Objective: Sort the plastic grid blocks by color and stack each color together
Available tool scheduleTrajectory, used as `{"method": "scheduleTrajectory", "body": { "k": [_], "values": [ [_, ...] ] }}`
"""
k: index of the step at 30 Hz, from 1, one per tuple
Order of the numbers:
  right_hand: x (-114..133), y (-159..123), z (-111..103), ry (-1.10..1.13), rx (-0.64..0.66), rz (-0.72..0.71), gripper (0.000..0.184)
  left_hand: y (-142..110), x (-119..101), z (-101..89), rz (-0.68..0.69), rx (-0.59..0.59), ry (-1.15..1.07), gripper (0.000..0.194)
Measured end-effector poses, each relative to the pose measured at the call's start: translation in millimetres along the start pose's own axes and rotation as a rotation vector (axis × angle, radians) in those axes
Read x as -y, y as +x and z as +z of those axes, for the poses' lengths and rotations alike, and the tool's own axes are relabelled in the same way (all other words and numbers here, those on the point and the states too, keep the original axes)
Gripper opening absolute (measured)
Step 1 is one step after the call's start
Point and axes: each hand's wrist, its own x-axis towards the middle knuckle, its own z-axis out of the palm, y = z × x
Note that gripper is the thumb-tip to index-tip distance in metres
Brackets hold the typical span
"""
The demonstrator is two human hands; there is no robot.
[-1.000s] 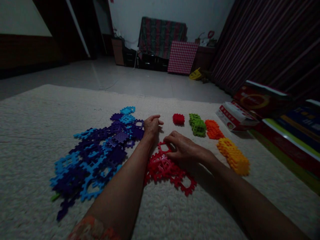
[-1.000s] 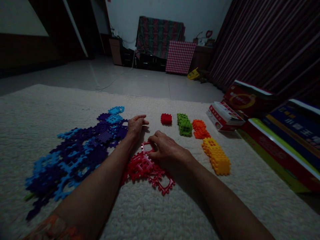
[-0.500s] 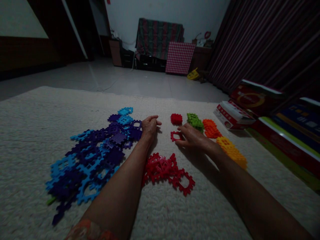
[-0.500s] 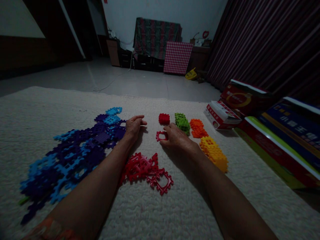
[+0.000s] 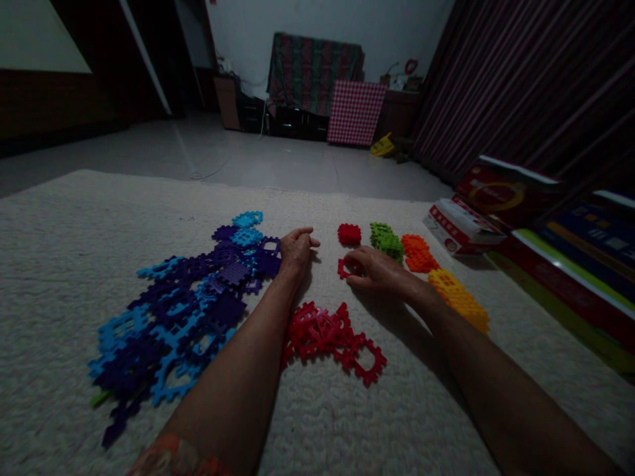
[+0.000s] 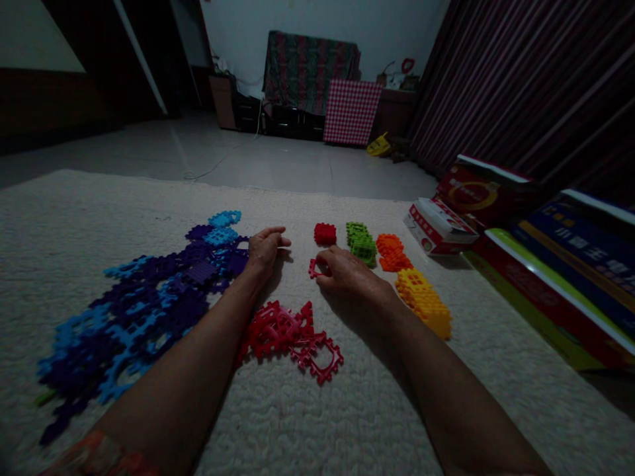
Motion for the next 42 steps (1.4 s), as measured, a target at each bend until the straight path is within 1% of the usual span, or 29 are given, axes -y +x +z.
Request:
{"method": "scheduleTrajectory", "body": {
  "k": [2, 4, 7, 9, 11, 14, 16, 19, 22, 24, 26, 28, 31, 33, 35, 37, 40, 42],
  "values": [
    [1, 2, -4, 0.006, -0.038, -0.002, 0.018, 0, 0, 0.3, 0.001, -0.007, 0.003, 0.037],
    [0, 8, -11, -0.008, -0.104, -0.008, 0.023, 0, 0, 0.4, 0.004, -0.009, 0.006, 0.037],
    [-7, 25, -24, -0.063, -0.189, 0.004, 0.031, -1, 0, 0.2, 0.007, -0.001, 0.005, 0.035],
    [-14, 39, -32, -0.104, -0.211, 0.045, 0.035, -1, 0, -0.1, 0.006, 0.009, -0.001, 0.036],
    [-22, 51, -36, -0.137, -0.208, 0.104, 0.038, 0, 1, -0.4, 0.003, 0.018, -0.005, 0.038],
    [-30, 63, -38, -0.166, -0.159, 0.163, 0.039, 2, 4, -0.6, 0.003, 0.020, -0.010, 0.041],
    [-33, 67, -36, -0.181, -0.124, 0.172, 0.040, 3, 6, -0.8, 0.007, 0.026, -0.015, 0.040],
    [-34, 70, -32, -0.197, -0.106, 0.164, 0.041, 4, 7, -0.9, 0.011, 0.030, -0.019, 0.040],
    [-35, 72, -29, -0.187, -0.108, 0.153, 0.040, 5, 7, -1.0, 0.009, 0.027, -0.012, 0.041],
    [-35, 71, -28, -0.171, -0.135, 0.159, 0.041, 5, 7, -0.9, 0.007, 0.033, -0.014, 0.042],
    [-33, 66, -27, -0.153, -0.194, 0.155, 0.045, 6, 8, -0.8, 0.002, 0.036, -0.015, 0.041],
    [-27, 54, -25, -0.121, -0.271, 0.118, 0.048, 5, 8, -0.7, -0.001, 0.033, -0.015, 0.041],
    [-9, 27, -15, 0.014, -0.313, 0.015, 0.042, 4, 5, -1.3, -0.015, 0.023, -0.026, 0.041],
    [8, 5, -4, 0.176, -0.281, -0.031, 0.037, 3, 1, -2.7, -0.031, 0.016, -0.061, 0.039],
    [28, -17, 6, 0.334, -0.231, -0.031, 0.036, 3, -4, -4.9, -0.067, 0.009, -0.112, 0.037],
    [46, -35, 13, 0.436, -0.197, -0.020, 0.037, 3, -10, -7.6, -0.148, 0.008, -0.174, 0.036],
    [71, -52, 13, 0.464, -0.179, -0.061, 0.043, 5, -20, -11.4, -0.269, 0.029, -0.291, 0.038],
    [87, -57, 11, 0.393, -0.168, -0.097, 0.046, 6, -27, -13.3, -0.283, 0.059, -0.367, 0.043]
  ]
}}
